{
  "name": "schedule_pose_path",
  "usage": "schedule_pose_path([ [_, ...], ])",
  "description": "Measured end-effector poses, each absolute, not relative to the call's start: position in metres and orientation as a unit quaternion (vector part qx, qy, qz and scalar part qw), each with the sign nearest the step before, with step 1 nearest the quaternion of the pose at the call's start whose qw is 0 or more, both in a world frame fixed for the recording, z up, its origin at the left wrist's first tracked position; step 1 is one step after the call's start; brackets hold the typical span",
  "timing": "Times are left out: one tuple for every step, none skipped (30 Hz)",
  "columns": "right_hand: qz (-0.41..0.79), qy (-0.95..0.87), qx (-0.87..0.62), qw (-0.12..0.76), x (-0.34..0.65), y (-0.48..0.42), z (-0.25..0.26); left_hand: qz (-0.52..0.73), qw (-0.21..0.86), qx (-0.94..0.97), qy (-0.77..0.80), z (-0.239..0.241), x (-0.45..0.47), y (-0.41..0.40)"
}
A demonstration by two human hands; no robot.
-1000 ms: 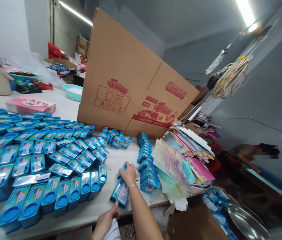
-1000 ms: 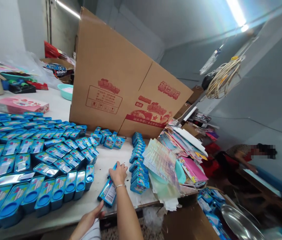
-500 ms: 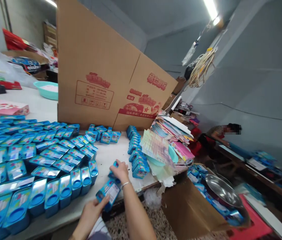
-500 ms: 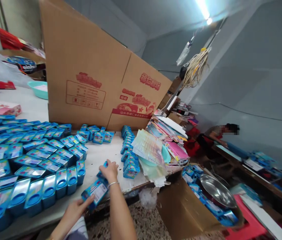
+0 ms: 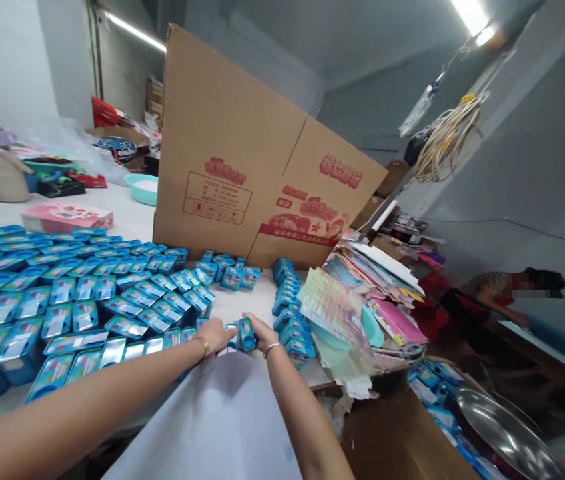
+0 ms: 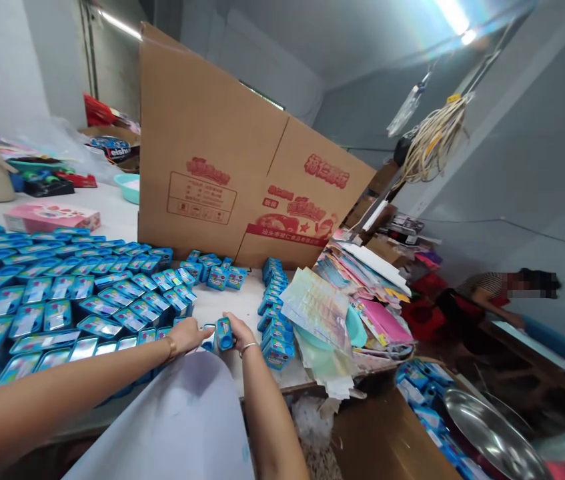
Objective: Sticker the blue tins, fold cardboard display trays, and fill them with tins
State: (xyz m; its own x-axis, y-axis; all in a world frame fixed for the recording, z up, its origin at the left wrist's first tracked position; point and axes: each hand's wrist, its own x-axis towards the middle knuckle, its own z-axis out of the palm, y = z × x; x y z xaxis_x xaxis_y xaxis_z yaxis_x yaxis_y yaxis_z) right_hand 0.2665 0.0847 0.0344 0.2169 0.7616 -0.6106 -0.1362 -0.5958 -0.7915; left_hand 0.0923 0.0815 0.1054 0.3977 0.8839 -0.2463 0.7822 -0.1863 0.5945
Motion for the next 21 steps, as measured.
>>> schedule_pose_path([
  [0.582, -0.229, -0.682, 0.38, 0.261, 0.085, 0.032, 0.071, 0.34, 0.769, 0.537, 0.106, 0.088, 0.079],
  [0.578, -0.232, -0.686, 0.376, 0.255, 0.085, 0.03, 0.07, 0.349, 0.774, 0.524, 0.107, 0.082, 0.075],
  [0.573, -0.238, -0.689, 0.376, 0.249, 0.083, 0.029, 0.072, 0.359, 0.781, 0.507, 0.107, 0.073, 0.069],
  [0.566, -0.246, -0.69, 0.378, 0.244, 0.081, 0.027, 0.077, 0.367, 0.789, 0.486, 0.107, 0.064, 0.061],
  [0.56, -0.256, -0.69, 0.38, 0.239, 0.079, 0.026, 0.08, 0.375, 0.798, 0.465, 0.105, 0.053, 0.052],
  [0.554, -0.268, -0.69, 0.38, 0.235, 0.076, 0.025, 0.083, 0.387, 0.804, 0.444, 0.102, 0.041, 0.043],
  [0.547, -0.283, -0.691, 0.378, 0.232, 0.073, 0.024, 0.085, 0.405, 0.805, 0.425, 0.097, 0.029, 0.035],
  [0.539, -0.3, -0.694, 0.372, 0.229, 0.071, 0.024, 0.085, 0.432, 0.799, 0.409, 0.09, 0.018, 0.028],
  [0.528, -0.318, -0.699, 0.364, 0.228, 0.069, 0.024, 0.084, 0.465, 0.787, 0.397, 0.081, 0.007, 0.022],
  [0.514, -0.336, -0.706, 0.354, 0.227, 0.068, 0.023, 0.082, 0.503, 0.769, 0.386, 0.071, -0.002, 0.017],
  [0.497, -0.354, -0.715, 0.341, 0.227, 0.067, 0.023, 0.086, 0.542, 0.746, 0.377, 0.06, -0.01, 0.014],
  [0.48, -0.372, -0.724, 0.327, 0.227, 0.066, 0.023, 0.095, 0.579, 0.721, 0.368, 0.049, -0.016, 0.012],
  [0.462, -0.389, -0.733, 0.313, 0.227, 0.064, 0.023, 0.106, 0.612, 0.696, 0.36, 0.038, -0.019, 0.01],
  [0.445, -0.404, -0.74, 0.301, 0.228, 0.062, 0.023, 0.119, 0.641, 0.672, 0.351, 0.028, -0.02, 0.01],
  [0.429, -0.419, -0.745, 0.292, 0.228, 0.059, 0.022, 0.128, 0.668, 0.65, 0.339, 0.02, -0.019, 0.009],
  [0.415, -0.432, -0.749, 0.284, 0.228, 0.056, 0.023, 0.133, 0.692, 0.632, 0.324, 0.013, -0.016, 0.009],
  [0.405, -0.442, -0.75, 0.278, 0.229, 0.051, 0.024, 0.131, 0.713, 0.617, 0.307, 0.007, -0.011, 0.009],
  [0.4, -0.449, -0.751, 0.271, 0.23, 0.046, 0.026, 0.124, 0.729, 0.609, 0.287, 0.002, -0.005, 0.01],
  [0.395, -0.463, -0.748, 0.265, 0.232, 0.042, 0.029, 0.116, 0.741, 0.605, 0.266, -0.003, 0.001, 0.011],
  [0.384, -0.483, -0.741, 0.264, 0.234, 0.04, 0.033, 0.108, 0.75, 0.603, 0.248, -0.007, 0.008, 0.012],
  [0.367, -0.508, -0.731, 0.269, 0.236, 0.039, 0.038, 0.101, 0.756, 0.603, 0.235, -0.01, 0.014, 0.014],
])
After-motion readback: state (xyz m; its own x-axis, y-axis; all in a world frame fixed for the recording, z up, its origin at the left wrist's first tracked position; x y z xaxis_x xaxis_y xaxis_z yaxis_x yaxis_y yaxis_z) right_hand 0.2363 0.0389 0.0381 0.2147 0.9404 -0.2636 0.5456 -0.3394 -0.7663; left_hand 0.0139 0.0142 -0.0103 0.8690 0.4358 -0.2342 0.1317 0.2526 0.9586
